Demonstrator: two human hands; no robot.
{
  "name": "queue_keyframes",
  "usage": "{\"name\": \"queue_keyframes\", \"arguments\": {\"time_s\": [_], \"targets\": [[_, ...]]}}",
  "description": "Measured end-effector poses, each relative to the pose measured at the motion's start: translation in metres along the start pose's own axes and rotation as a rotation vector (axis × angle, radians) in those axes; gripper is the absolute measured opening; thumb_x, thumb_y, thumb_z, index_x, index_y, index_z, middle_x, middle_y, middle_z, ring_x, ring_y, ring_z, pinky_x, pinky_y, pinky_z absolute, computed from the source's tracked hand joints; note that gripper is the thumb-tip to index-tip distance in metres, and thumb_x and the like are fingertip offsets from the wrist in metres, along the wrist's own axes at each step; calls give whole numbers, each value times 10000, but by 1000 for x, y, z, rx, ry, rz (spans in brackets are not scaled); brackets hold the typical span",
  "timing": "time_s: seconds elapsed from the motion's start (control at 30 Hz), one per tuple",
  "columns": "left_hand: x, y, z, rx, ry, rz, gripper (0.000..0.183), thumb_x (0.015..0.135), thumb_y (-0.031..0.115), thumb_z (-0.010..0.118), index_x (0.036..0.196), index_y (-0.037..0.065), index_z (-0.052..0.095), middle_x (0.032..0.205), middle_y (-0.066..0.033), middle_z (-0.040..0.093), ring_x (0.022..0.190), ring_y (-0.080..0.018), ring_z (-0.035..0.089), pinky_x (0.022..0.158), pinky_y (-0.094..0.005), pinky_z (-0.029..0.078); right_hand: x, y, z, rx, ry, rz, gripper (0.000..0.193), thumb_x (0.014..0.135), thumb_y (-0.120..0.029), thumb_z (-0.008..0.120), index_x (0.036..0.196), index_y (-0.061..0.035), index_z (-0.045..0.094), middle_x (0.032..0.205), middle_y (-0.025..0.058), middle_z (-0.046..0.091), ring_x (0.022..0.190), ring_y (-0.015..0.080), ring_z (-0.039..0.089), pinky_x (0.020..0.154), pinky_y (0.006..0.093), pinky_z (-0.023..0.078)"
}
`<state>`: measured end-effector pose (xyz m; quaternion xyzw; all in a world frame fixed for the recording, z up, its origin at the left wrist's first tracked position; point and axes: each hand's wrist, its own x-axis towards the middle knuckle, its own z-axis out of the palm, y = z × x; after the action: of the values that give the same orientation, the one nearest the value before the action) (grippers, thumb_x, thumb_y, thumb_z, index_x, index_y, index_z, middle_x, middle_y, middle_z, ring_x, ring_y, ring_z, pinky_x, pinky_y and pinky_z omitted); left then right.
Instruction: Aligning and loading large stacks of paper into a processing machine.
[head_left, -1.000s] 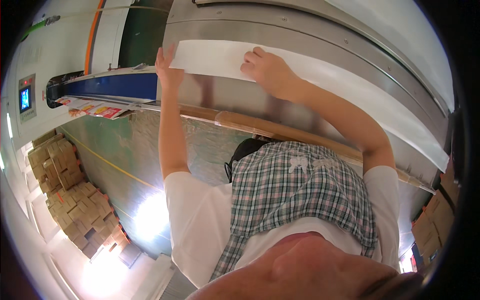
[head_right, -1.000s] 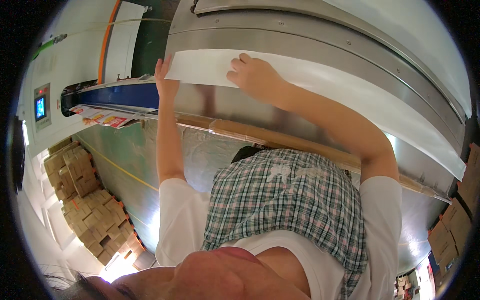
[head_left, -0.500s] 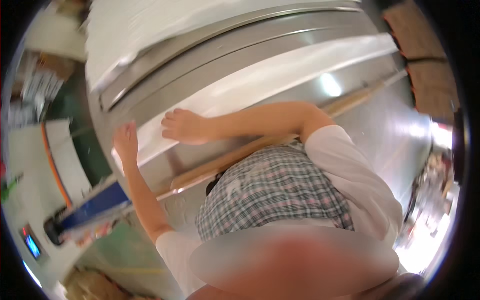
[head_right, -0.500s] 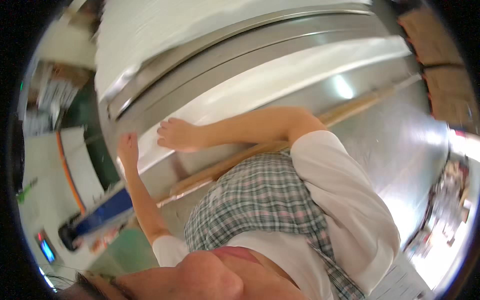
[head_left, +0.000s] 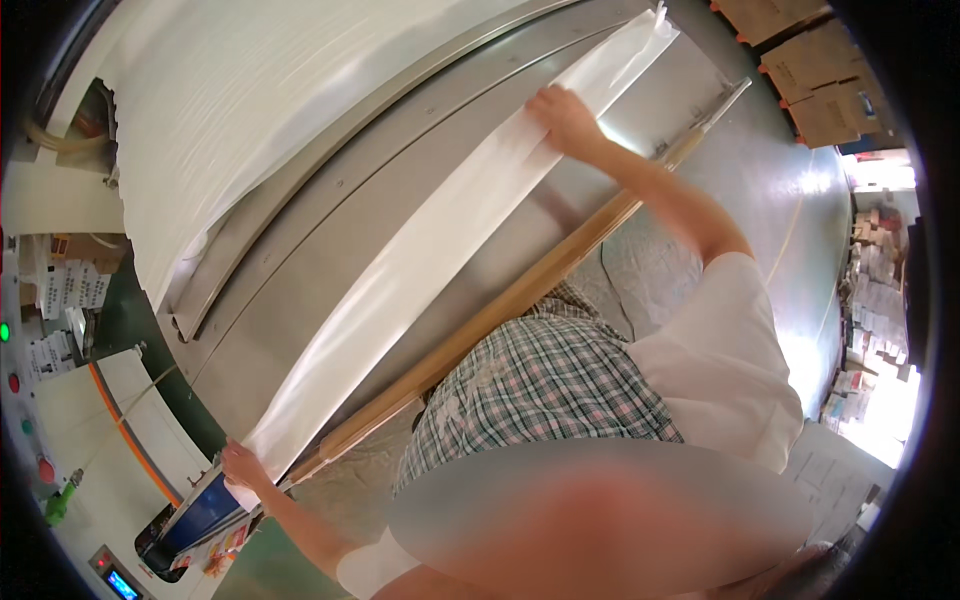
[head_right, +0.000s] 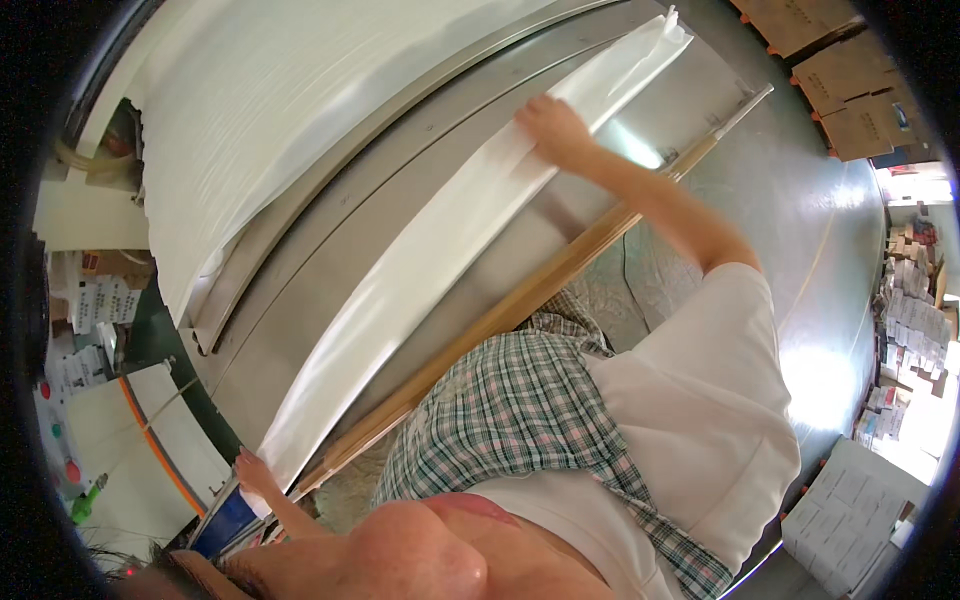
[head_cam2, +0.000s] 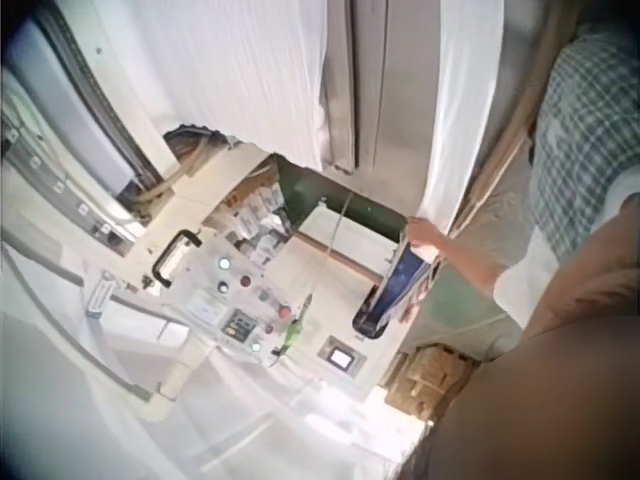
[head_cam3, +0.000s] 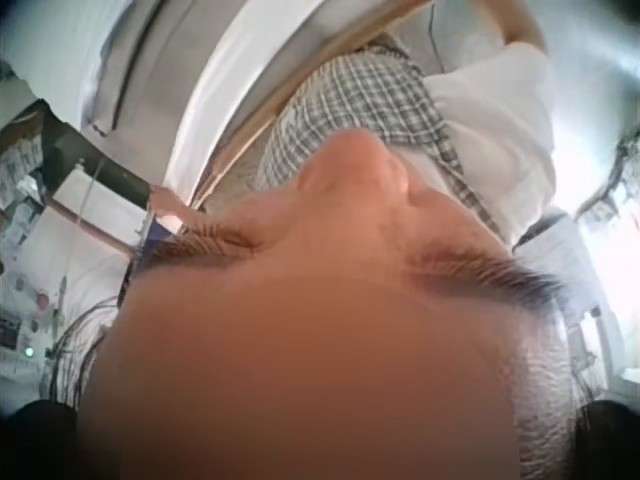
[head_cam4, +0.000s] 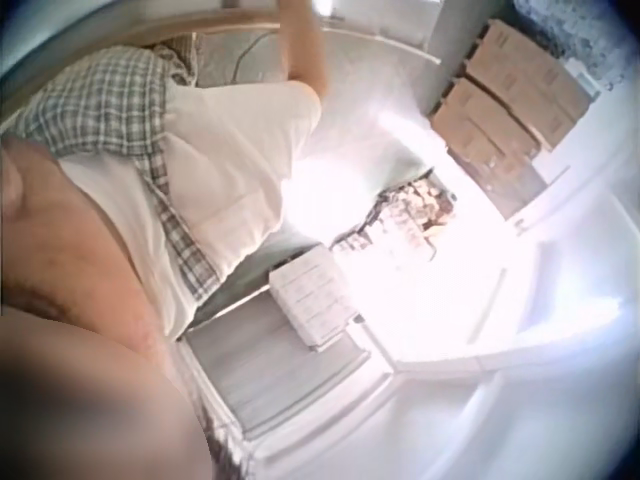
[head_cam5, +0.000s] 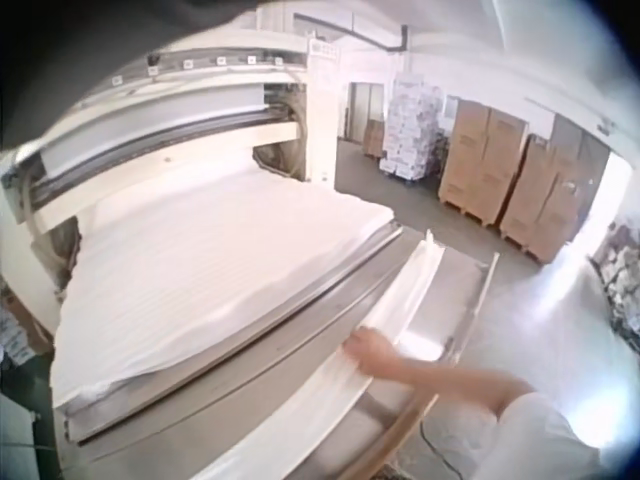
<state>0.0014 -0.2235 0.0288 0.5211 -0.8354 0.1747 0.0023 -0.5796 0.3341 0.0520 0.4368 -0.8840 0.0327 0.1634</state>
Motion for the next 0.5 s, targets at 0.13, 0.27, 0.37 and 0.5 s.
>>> {"name": "queue_keyframes", "arguments": {"time_s": [0.13, 0.27, 0.37, 0.5], "targets": [[-17, 79, -10, -197, 133, 273, 355, 886, 336, 434, 1042, 46, 565, 1095, -143, 560, 1002, -299, 523, 825, -427, 412, -4, 119, 14, -2, 45, 252, 387, 621, -58, 601, 1001, -85, 531, 1006, 98, 508, 987, 284, 490, 804, 391, 451], [-62, 212, -56, -302, -42, -12, 441, 891, 448, 356, 1104, 125, 568, 1218, -98, 500, 1160, -305, 406, 950, -531, 277, -11, 236, 16, -165, 31, 447, 371, 663, -30, 568, 1022, -118, 534, 1019, 69, 508, 1017, 267, 486, 800, 373, 477], [-79, 271, -96, -290, -96, -35, 461, 892, 482, 322, 1124, 164, 561, 1249, -72, 482, 1212, -308, 347, 935, -613, 218, -20, 303, 23, -248, -1, 559, 282, 723, -62, 531, 1001, -108, 530, 1009, 73, 511, 1022, 268, 483, 800, 393, 474], [-86, 302, -118, -255, -148, -72, 485, 894, 495, 299, 1136, 163, 556, 1263, -51, 475, 1231, -303, 326, 946, -619, 194, -39, 360, 41, -284, 50, 704, 188, 766, -123, 520, 950, -109, 556, 1009, 74, 514, 1028, 261, 486, 755, 412, 477]]}}
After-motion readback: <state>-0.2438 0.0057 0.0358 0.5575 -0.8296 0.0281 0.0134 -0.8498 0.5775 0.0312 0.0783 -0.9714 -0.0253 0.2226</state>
